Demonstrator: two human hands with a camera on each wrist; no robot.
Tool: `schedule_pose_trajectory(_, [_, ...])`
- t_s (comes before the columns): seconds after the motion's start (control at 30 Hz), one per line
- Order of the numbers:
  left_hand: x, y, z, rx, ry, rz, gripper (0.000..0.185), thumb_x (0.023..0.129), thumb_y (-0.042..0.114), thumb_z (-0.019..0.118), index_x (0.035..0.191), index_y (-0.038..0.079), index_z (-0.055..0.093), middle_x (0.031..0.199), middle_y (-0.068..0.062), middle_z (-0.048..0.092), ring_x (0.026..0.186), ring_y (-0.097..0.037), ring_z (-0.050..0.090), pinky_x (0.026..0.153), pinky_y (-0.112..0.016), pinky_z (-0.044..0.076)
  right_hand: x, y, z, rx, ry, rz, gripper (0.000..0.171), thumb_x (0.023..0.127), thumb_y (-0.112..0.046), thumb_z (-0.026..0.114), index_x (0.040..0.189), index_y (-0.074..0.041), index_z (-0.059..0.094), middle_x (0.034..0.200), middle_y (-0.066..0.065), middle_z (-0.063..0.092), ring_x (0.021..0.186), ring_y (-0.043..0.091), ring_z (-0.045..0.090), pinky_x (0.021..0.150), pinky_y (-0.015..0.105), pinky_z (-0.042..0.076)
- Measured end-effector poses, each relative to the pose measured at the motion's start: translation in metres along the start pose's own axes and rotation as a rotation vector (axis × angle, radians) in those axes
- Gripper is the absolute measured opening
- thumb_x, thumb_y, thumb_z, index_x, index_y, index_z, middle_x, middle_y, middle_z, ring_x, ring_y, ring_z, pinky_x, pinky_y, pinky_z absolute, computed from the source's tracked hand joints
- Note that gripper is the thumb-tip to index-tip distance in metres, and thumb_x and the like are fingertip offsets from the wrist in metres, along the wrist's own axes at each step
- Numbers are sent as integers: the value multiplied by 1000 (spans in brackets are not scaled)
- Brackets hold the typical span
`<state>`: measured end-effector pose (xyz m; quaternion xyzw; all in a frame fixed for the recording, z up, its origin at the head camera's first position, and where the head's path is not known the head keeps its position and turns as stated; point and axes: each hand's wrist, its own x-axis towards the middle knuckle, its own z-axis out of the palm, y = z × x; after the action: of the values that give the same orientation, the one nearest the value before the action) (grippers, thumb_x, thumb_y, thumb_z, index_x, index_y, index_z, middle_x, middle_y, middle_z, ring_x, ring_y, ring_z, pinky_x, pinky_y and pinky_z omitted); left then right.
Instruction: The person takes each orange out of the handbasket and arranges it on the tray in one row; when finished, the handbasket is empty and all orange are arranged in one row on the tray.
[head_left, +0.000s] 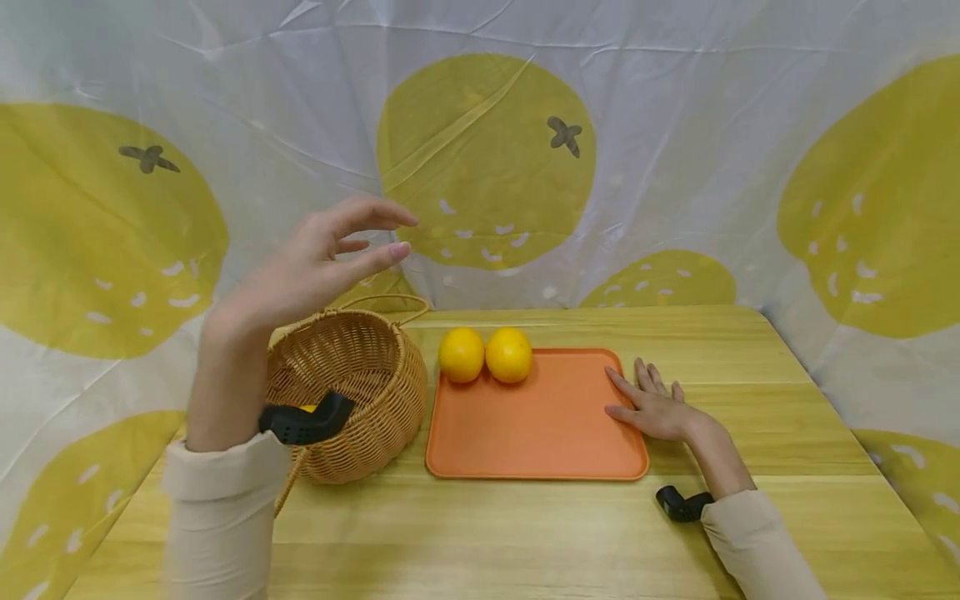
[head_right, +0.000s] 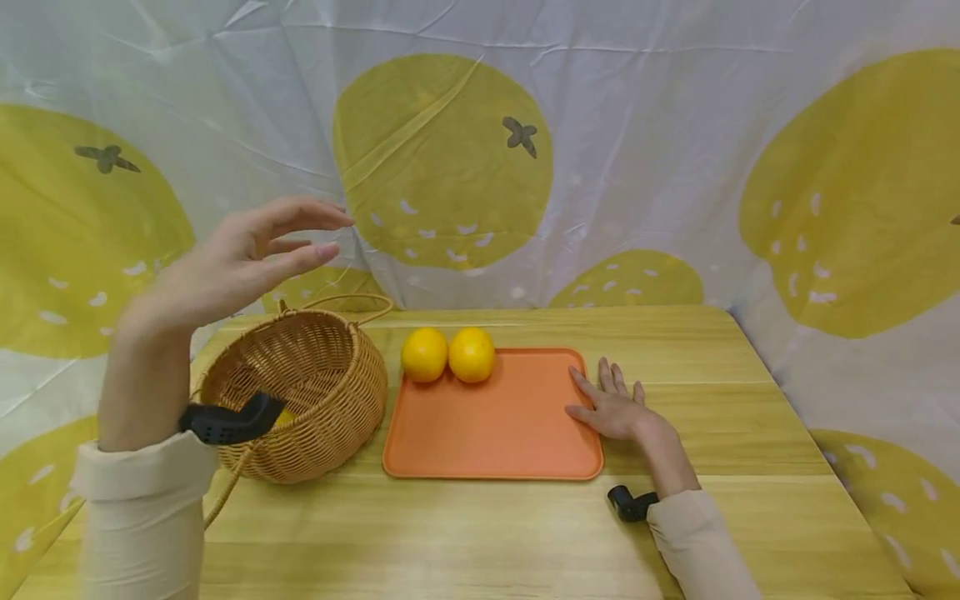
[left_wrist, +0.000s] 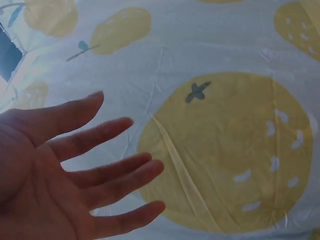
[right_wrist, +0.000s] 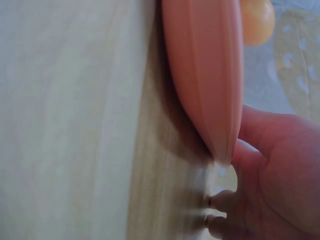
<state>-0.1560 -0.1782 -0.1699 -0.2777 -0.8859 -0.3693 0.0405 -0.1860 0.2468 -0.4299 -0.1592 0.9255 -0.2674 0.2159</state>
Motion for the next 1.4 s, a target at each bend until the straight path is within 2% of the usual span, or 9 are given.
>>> schedule_pose_trajectory(0.17, [2, -41, -34, 43, -284, -89, 34, 104, 22, 64, 137, 15, 64, 141, -5, 64, 130, -19, 61, 108, -35, 50, 1, 0, 1, -7, -1, -5, 79, 108, -49, 49, 167, -10, 13, 166, 34, -21, 153, 56, -21, 112, 79, -16])
schedule_pose_trajectory(0.3, [-5, -82, -55, 49, -481, -180, 34, 103, 25, 66, 137, 22, 64, 141, 1, 65, 128, -14, 63, 100, -23, 51, 1, -1, 0, -16, 1, -9, 79, 108, -48, 49, 167, -10, 13, 166, 34, -21, 153, 56, -20, 112, 79, -15])
schedule_pose_trajectory(0.43, [-11, -123, -62, -20, -663, -271, 38, 102, 22, 66, 140, 19, 63, 146, -4, 61, 130, -14, 62, 102, -24, 51, 1, 0, 0, -25, 3, -12, 79, 108, -48, 49, 167, -10, 14, 166, 35, -20, 152, 56, -20, 112, 79, -15])
schedule_pose_trajectory(0.57, [-10, -152, -55, -111, -798, -409, 43, 100, 16, 69, 142, 12, 62, 152, -12, 55, 130, -13, 61, 102, -26, 52, 1, 0, 0, -25, 3, -9, 79, 108, -49, 49, 167, -10, 14, 166, 34, -20, 153, 56, -20, 113, 79, -15])
schedule_pose_trajectory(0.67, [-7, -165, -46, -122, -864, -487, 43, 99, 15, 70, 141, 10, 63, 151, -14, 56, 127, -16, 63, 100, -29, 54, 0, 1, 0, -20, 4, -9, 79, 108, -49, 49, 167, -10, 14, 166, 35, -20, 153, 56, -20, 112, 79, -15])
schedule_pose_trajectory(0.8, [0, -174, -33, -121, -908, -549, 39, 98, 15, 72, 135, 9, 67, 146, -16, 59, 123, -20, 64, 99, -32, 56, 0, 2, 1, -14, 3, -10, 80, 108, -49, 49, 167, -10, 14, 166, 34, -20, 153, 56, -20, 112, 79, -15])
schedule_pose_trajectory(1.07, [3, -198, -10, -206, -984, -657, 40, 94, 15, 76, 131, 0, 68, 148, -14, 59, 139, -32, 55, 109, -37, 50, 0, 2, 1, -2, 1, -9, 80, 108, -49, 49, 167, -10, 13, 166, 34, -21, 153, 55, -21, 112, 79, -16])
schedule_pose_trajectory(1.3, [-1, -219, 0, -198, -1040, -721, 34, 97, 10, 71, 130, 1, 69, 143, -8, 61, 124, -22, 59, 103, -41, 51, 0, 1, 0, -6, 4, -6, 80, 108, -50, 49, 167, -10, 13, 166, 34, -21, 153, 55, -20, 112, 79, -16])
schedule_pose_trajectory(1.4, [-1, -224, 5, -188, -1084, -723, 34, 97, 8, 71, 130, 2, 70, 140, -9, 63, 112, -18, 60, 92, -36, 53, -1, 1, 0, -9, 6, -5, 80, 108, -50, 48, 167, -10, 13, 166, 33, -21, 153, 55, -20, 113, 79, -15])
